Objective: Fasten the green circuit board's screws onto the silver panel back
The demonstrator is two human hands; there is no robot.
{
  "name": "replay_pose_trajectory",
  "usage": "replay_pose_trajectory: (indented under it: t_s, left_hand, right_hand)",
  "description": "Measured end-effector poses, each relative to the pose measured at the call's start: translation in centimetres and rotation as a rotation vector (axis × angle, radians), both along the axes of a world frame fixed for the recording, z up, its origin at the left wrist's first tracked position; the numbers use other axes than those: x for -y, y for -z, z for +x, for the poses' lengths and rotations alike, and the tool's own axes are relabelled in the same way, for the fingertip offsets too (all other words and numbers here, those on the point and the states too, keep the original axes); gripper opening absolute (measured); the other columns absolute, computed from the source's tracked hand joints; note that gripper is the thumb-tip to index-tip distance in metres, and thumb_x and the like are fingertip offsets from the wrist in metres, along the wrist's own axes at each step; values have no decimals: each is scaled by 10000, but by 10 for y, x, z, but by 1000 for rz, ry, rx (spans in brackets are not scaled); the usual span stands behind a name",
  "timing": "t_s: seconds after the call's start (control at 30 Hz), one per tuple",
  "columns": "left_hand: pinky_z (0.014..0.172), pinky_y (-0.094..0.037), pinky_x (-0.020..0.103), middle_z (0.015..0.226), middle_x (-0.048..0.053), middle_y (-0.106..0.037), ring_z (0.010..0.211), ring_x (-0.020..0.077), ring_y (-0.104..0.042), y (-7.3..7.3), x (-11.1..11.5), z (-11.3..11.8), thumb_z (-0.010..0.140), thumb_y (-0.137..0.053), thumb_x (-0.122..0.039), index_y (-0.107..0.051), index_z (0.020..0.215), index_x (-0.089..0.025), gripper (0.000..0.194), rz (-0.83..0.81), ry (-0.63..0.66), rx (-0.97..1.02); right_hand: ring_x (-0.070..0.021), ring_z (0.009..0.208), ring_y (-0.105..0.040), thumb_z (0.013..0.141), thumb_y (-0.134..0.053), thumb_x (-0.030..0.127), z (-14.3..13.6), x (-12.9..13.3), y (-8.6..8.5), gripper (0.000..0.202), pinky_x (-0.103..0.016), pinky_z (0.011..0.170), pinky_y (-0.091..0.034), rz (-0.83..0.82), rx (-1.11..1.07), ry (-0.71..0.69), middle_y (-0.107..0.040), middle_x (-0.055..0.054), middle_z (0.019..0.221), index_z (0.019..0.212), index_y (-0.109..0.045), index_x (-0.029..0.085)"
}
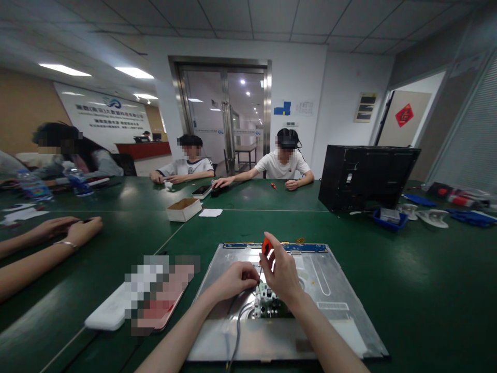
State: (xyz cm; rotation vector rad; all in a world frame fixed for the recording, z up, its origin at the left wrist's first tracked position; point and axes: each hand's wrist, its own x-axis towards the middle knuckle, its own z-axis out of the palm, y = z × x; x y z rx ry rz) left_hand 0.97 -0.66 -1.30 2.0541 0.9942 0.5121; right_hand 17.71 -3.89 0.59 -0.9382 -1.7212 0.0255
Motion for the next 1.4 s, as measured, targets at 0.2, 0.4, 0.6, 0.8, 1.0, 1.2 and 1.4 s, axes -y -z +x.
replay_pose_trajectory:
  t_s: [0.2,0.4,0.6,0.8,1.0,1.2,1.4]
  left_hand:
    - [645,-429,243,752,22,-651,694,160,-567,3,-1,0,730,-552,-172,-660,784,-135,126,-7,-10,14]
    - [641,-419,235,735,15,-647,681,152,-551,1,-1,1,727,-555,-165,-675,794,-135,140,18,-7,-4]
    - [644,-423,240,768,28,-664,699,161,-564,2,-1,1,726,-551,-165,-685,817,-131,165,17,8,12]
    - [656,-429,236,751,19,-653,710,158,-564,0,0,1,727,-555,-176,-677,776,-139,137,10,-8,-7]
    - [672,-435,244,762,21,-654,719,162,-566,-1,0,1,733,-560,-184,-674,783,-140,132,10,-12,-6]
    - [667,-431,245,790,32,-662,725,165,-568,1,-1,1,732,-558,-172,-681,835,-127,167,3,-3,-11]
    - [679,-436,248,734,14,-642,724,164,-563,-1,0,1,728,-544,-167,-661,752,-144,121,8,-22,-15]
  right_hand:
    - [-118,540,-542,928,-465,291,1,-3,4,405,-247,504,-460,16,-4,-19,-616,-33,880,1318,-390,209]
    - [-120,529,-543,917,-475,285,1,-1,1,491,-256,504,-468,-12,5,-35,-631,-50,917,1384,-346,208]
    - [-130,535,-553,899,-422,201,0,1,-2,512,-260,507,-458,-5,15,-28,-634,-33,854,1403,-326,209]
    - [-111,519,-527,908,-465,252,0,-3,3,411,-238,482,-442,45,-2,12,-615,-21,849,1312,-404,202]
    - [-106,516,-514,924,-472,300,1,-3,2,401,-242,484,-438,37,7,2,-613,-31,884,1308,-402,208]
    - [-119,437,-482,913,-438,236,0,0,3,449,-244,458,-393,-12,6,1,-521,51,624,1350,-357,174]
    - [-124,518,-533,922,-459,267,0,-3,4,388,-247,503,-436,75,10,66,-592,0,763,1298,-402,185]
